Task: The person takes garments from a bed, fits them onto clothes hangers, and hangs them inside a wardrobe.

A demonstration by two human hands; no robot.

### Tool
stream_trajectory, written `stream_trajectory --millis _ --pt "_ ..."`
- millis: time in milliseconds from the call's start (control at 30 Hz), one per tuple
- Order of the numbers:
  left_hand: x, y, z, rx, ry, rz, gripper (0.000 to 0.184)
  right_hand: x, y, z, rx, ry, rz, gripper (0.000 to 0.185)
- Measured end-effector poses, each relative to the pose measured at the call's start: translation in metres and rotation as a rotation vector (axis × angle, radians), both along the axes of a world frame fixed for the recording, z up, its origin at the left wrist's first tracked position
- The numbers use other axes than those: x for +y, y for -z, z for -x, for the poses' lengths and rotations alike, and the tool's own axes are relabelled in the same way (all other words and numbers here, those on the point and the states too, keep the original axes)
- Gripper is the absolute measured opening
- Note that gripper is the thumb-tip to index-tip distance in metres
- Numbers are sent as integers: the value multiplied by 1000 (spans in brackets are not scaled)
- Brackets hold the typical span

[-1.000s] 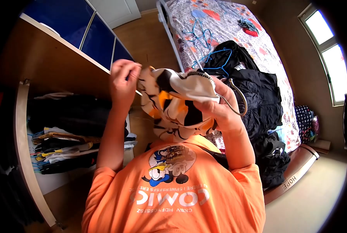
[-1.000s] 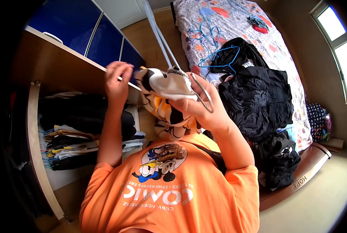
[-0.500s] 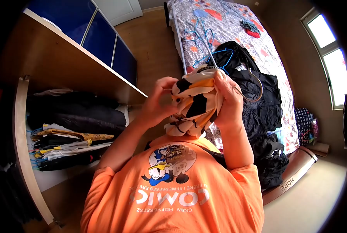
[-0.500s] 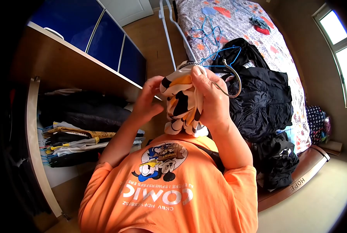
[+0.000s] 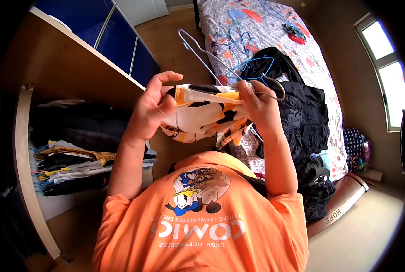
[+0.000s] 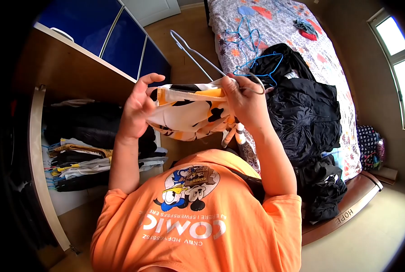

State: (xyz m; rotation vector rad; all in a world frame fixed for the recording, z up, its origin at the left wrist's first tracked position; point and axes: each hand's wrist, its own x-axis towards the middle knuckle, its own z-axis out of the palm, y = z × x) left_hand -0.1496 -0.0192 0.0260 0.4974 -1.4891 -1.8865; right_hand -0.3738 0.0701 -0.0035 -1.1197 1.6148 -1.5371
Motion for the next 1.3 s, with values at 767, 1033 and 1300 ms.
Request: stream_trajectory --millis 767,1033,1300 --pt "17 -21 32 -4 -240 -244 29 -23 24 -43 111 121 39 46" --pt "17 -47 4 141 -526 120 23 -36 83 -39 469 168 -78 38" --pt "-42 -2 -38 -863 -936 726 46 -38 39 14 97 280 73 24"
